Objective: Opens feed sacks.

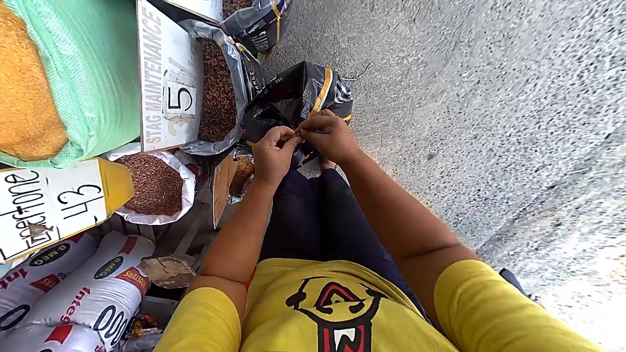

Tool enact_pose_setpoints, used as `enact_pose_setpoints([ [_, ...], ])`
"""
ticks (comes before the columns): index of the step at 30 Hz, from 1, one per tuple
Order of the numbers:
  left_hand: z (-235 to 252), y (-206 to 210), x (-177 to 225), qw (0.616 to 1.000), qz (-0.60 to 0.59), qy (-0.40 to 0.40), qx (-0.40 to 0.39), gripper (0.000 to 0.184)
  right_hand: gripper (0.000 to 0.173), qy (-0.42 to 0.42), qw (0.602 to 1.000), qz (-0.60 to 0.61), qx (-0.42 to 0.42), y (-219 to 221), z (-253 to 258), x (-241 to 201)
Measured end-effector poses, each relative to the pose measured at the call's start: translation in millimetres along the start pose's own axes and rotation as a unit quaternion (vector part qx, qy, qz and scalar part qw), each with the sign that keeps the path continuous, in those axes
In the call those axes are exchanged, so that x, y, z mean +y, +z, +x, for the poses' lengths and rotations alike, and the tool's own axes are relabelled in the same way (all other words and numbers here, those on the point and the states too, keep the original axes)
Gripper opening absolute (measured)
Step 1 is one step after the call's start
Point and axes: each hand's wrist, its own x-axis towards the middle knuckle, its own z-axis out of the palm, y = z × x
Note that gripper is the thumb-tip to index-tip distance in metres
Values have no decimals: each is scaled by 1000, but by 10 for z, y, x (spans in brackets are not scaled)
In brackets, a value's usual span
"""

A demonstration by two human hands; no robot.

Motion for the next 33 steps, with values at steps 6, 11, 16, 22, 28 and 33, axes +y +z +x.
enact_pose_setpoints([
  [6,-127,113,27,984,152,83,48,13,17,0,998,-35,-42,-64,7,-69],
  [11,-149,121,16,964,241,114,18,16,17,-56,995,-80,0,-21,-101,-41],
  [16,-129,56,-62,933,314,176,-26,15,18,-93,990,-84,65,70,-141,11],
  [22,202,-191,24,971,22,-100,-215,20,15,-139,983,-30,116,161,-177,145],
  [28,313,-201,-46,941,-121,-194,-251,16,15,-193,972,-75,110,139,-203,203],
  [33,331,-214,-24,935,-134,-219,-244,14,12,-258,926,-201,189,296,-213,208],
])
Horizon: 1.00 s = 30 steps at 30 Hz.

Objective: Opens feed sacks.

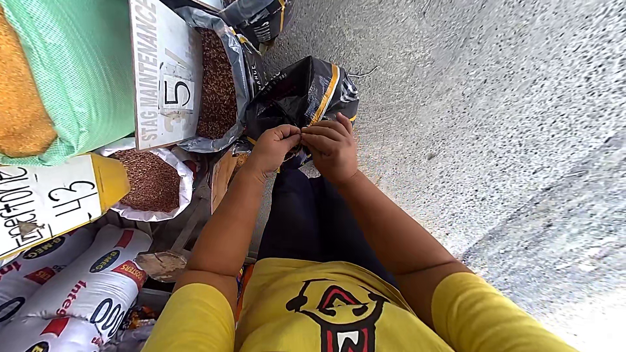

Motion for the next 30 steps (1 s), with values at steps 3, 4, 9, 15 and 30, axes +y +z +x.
enact_pose_setpoints([
  [3,2,-14,-5,1000,-7,6,-1,13,14,-19,998,-54,24,55,-37,-30],
  [4,0,-21,0,1000,-3,8,-4,12,14,-12,997,-69,24,58,-46,-47],
  [9,-90,-20,125,978,192,80,-3,13,12,93,990,-103,-21,0,-69,-256],
  [15,-180,54,88,873,411,236,115,15,9,165,977,-120,-63,-61,-28,-309],
  [30,0,155,-144,912,354,123,166,19,12,172,958,4,-228,-215,256,-192],
])
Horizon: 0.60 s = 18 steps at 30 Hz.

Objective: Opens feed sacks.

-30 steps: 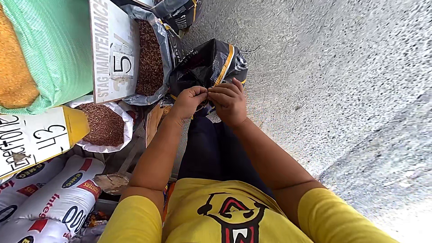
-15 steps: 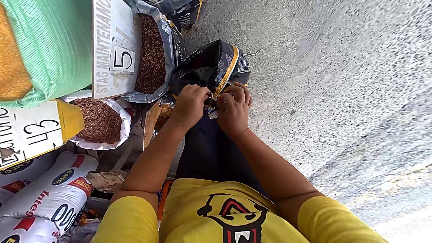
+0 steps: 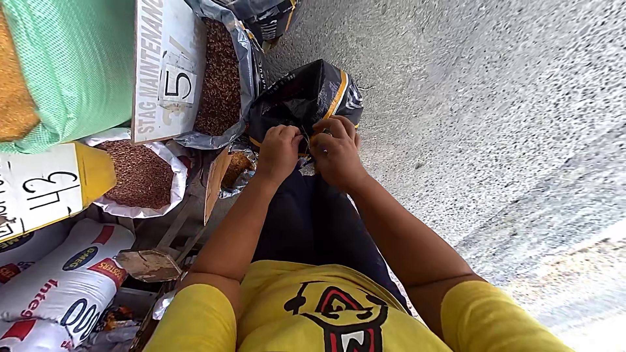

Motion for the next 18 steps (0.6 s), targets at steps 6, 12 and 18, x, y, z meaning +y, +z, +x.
enact_pose_setpoints([
  [6,-25,-87,-156,998,-24,51,-26,20,18,-87,992,83,-29,-3,118,151],
  [12,-113,-62,-243,993,-73,88,0,15,14,-117,988,85,-56,-53,190,244],
  [18,-210,7,-241,991,-76,89,61,14,11,-66,993,94,11,-55,161,179],
])
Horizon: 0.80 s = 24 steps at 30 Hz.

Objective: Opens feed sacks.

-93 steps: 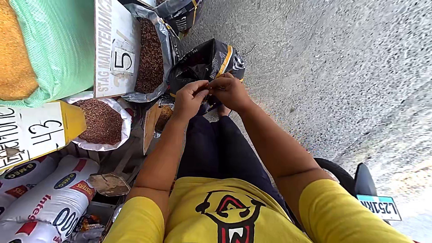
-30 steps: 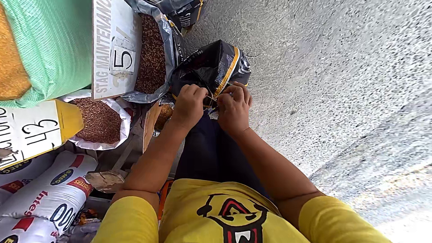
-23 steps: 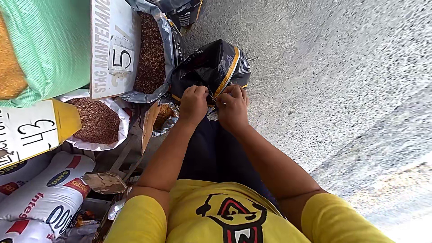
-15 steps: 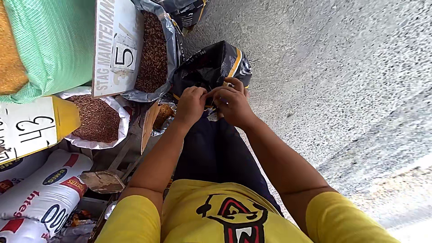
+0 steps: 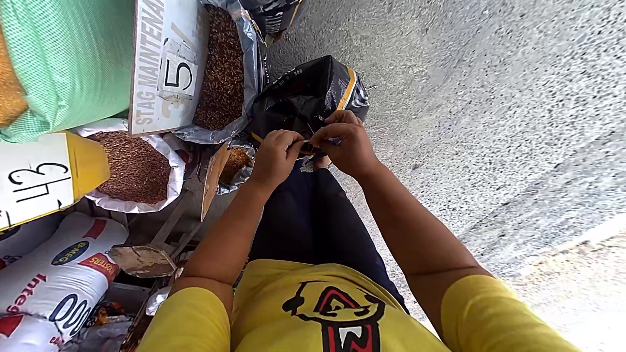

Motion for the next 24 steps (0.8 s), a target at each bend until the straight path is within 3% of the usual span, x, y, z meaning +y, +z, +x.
enact_pose_setpoints([
  [12,-191,87,146,988,78,74,108,7,10,79,996,-52,-8,-63,-12,-226],
  [17,-151,84,197,965,179,140,132,10,9,69,994,-84,-32,-112,5,-313],
  [24,8,98,283,956,212,146,143,10,11,60,992,-106,-45,-150,42,-345],
])
